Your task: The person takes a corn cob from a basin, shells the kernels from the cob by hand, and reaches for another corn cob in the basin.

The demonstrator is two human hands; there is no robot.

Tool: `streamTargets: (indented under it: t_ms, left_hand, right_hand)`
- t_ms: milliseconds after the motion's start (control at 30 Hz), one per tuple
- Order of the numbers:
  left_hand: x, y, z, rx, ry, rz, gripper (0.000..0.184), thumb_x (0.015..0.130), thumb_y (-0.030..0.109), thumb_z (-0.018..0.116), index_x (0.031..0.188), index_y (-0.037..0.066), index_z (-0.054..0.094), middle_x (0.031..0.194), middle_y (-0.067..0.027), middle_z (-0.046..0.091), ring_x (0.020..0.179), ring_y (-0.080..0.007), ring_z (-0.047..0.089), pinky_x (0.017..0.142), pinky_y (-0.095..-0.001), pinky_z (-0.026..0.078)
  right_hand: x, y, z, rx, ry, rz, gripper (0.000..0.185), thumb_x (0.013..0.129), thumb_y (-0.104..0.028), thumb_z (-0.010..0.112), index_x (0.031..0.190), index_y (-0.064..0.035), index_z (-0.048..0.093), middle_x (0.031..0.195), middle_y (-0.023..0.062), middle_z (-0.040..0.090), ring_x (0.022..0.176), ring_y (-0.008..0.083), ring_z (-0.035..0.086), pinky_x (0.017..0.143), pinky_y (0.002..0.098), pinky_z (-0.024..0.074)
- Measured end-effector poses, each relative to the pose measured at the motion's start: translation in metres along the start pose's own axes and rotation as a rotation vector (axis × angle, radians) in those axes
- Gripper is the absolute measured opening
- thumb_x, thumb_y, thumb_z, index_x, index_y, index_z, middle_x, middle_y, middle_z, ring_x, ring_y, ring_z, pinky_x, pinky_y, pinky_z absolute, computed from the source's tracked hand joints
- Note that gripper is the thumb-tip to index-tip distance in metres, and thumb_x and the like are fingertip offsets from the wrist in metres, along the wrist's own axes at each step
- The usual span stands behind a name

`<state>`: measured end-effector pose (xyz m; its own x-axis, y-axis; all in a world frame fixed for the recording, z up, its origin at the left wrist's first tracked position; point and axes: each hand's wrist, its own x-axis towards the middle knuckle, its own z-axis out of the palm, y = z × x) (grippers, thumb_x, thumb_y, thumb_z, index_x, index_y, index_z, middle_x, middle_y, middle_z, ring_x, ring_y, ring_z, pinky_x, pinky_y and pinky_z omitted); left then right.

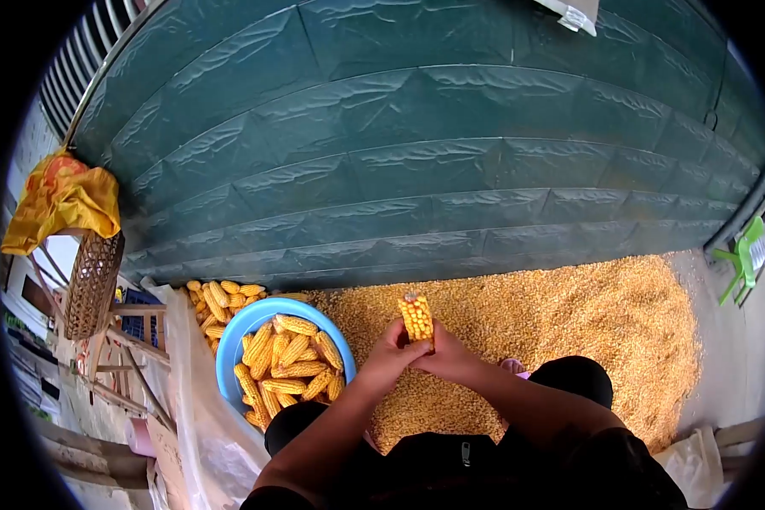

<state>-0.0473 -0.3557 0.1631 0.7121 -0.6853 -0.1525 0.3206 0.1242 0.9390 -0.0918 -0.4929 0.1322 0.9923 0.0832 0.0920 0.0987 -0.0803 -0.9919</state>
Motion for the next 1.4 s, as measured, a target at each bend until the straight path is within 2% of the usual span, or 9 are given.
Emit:
streamTargets:
  t_ms: [100, 167, 300, 400, 700, 833, 900, 1033, 1400]
  left_hand:
    - [0.007, -0.014, -0.005, 0.429, 0.063, -0.052, 0.050, 0.084, 0.026, 0.060, 0.123, 0.001, 0.040, 0.103, -0.0048, 0.054, 0.095, -0.0124, 0.051, 0.083, -0.0269, 0.042]
    - [0.017, -0.006, -0.008, 0.322, 0.153, -0.004, 0.050, 0.085, 0.026, 0.059, 0.123, 0.001, 0.039, 0.102, -0.0055, 0.055, 0.093, -0.0130, 0.052, 0.082, -0.0272, 0.042]
    - [0.030, -0.030, -0.025, 0.264, 0.343, 0.106, 0.042, 0.086, 0.028, 0.058, 0.114, 0.001, 0.042, 0.093, -0.0075, 0.056, 0.085, -0.0141, 0.054, 0.074, -0.0267, 0.044]
    - [0.031, -0.037, -0.028, 0.097, 0.386, 0.166, 0.035, 0.085, 0.029, 0.059, 0.103, 0.001, 0.047, 0.086, -0.0076, 0.055, 0.078, -0.0132, 0.053, 0.068, -0.0267, 0.044]
    - [0.028, -0.053, -0.044, 0.208, 0.519, -0.023, 0.034, 0.086, 0.032, 0.052, 0.095, -0.001, 0.055, 0.084, -0.0097, 0.058, 0.076, -0.0173, 0.055, 0.068, -0.0312, 0.044]
    - [0.031, -0.043, -0.044, -0.267, 0.472, -0.257, 0.036, 0.087, 0.033, 0.046, 0.098, 0.000, 0.054, 0.085, -0.0131, 0.059, 0.081, -0.0222, 0.057, 0.071, -0.0344, 0.046]
    - [0.029, -0.026, -0.044, -0.605, 0.215, -0.306, 0.031, 0.090, 0.029, 0.042, 0.100, 0.002, 0.053, 0.093, -0.0158, 0.059, 0.088, -0.0280, 0.058, 0.076, -0.0387, 0.048]
    - [0.027, -0.013, -0.044, -0.623, -0.044, -0.197, 0.029, 0.088, 0.024, 0.048, 0.109, 0.003, 0.049, 0.100, -0.0137, 0.057, 0.099, -0.0309, 0.054, 0.086, -0.0417, 0.044]
    - [0.031, -0.029, -0.044, -0.468, 0.278, -0.336, 0.019, 0.088, 0.023, 0.052, 0.097, 0.006, 0.049, 0.087, -0.0141, 0.056, 0.082, -0.0290, 0.058, 0.073, -0.0429, 0.049]
  right_hand:
    - [-0.014, -0.001, -0.006, -0.185, 0.044, 0.267, 0.062, 0.066, -0.026, 0.070, 0.112, 0.0008, 0.039, 0.098, 0.0199, 0.056, 0.090, 0.0314, 0.059, 0.076, 0.0378, 0.0469]
    - [-0.010, -0.047, -0.006, -0.311, -0.044, 0.576, 0.062, 0.066, -0.027, 0.064, 0.114, 0.0021, 0.037, 0.097, 0.0228, 0.056, 0.089, 0.0370, 0.057, 0.076, 0.0406, 0.0460]
    - [-0.005, -0.047, 0.015, -0.296, 0.021, 0.384, 0.072, 0.067, -0.026, 0.062, 0.123, 0.0029, 0.029, 0.093, 0.0241, 0.057, 0.087, 0.0386, 0.057, 0.075, 0.0418, 0.0464]
    - [0.000, -0.023, 0.028, -0.369, -0.002, 0.463, 0.066, 0.067, -0.025, 0.063, 0.119, 0.0028, 0.032, 0.087, 0.0212, 0.056, 0.082, 0.0370, 0.058, 0.072, 0.0406, 0.0468]
    - [-0.007, -0.028, 0.034, -0.416, -0.076, 0.496, 0.071, 0.068, -0.025, 0.062, 0.122, 0.0053, 0.028, 0.093, 0.0242, 0.056, 0.086, 0.0367, 0.057, 0.075, 0.0408, 0.0466]
    - [-0.010, -0.029, 0.027, -0.381, -0.101, 0.573, 0.074, 0.067, -0.025, 0.063, 0.124, 0.0052, 0.026, 0.092, 0.0232, 0.056, 0.079, 0.0321, 0.059, 0.069, 0.0370, 0.0485]
    - [-0.009, -0.039, 0.024, -0.083, -0.055, 0.597, 0.065, 0.068, -0.020, 0.062, 0.120, 0.0033, 0.031, 0.078, 0.0167, 0.056, 0.060, 0.0224, 0.057, 0.053, 0.0324, 0.0466]
    - [-0.007, -0.030, 0.016, 0.522, -0.111, 0.598, 0.041, 0.067, -0.011, 0.058, 0.104, -0.0020, 0.041, 0.055, 0.0041, 0.045, 0.040, 0.0130, 0.043, 0.036, 0.0256, 0.0346]
    - [-0.007, -0.019, 0.021, 0.578, -0.182, 0.773, 0.034, 0.070, -0.006, 0.057, 0.099, -0.0054, 0.040, 0.058, 0.0045, 0.046, 0.044, 0.0129, 0.044, 0.039, 0.0259, 0.0328]
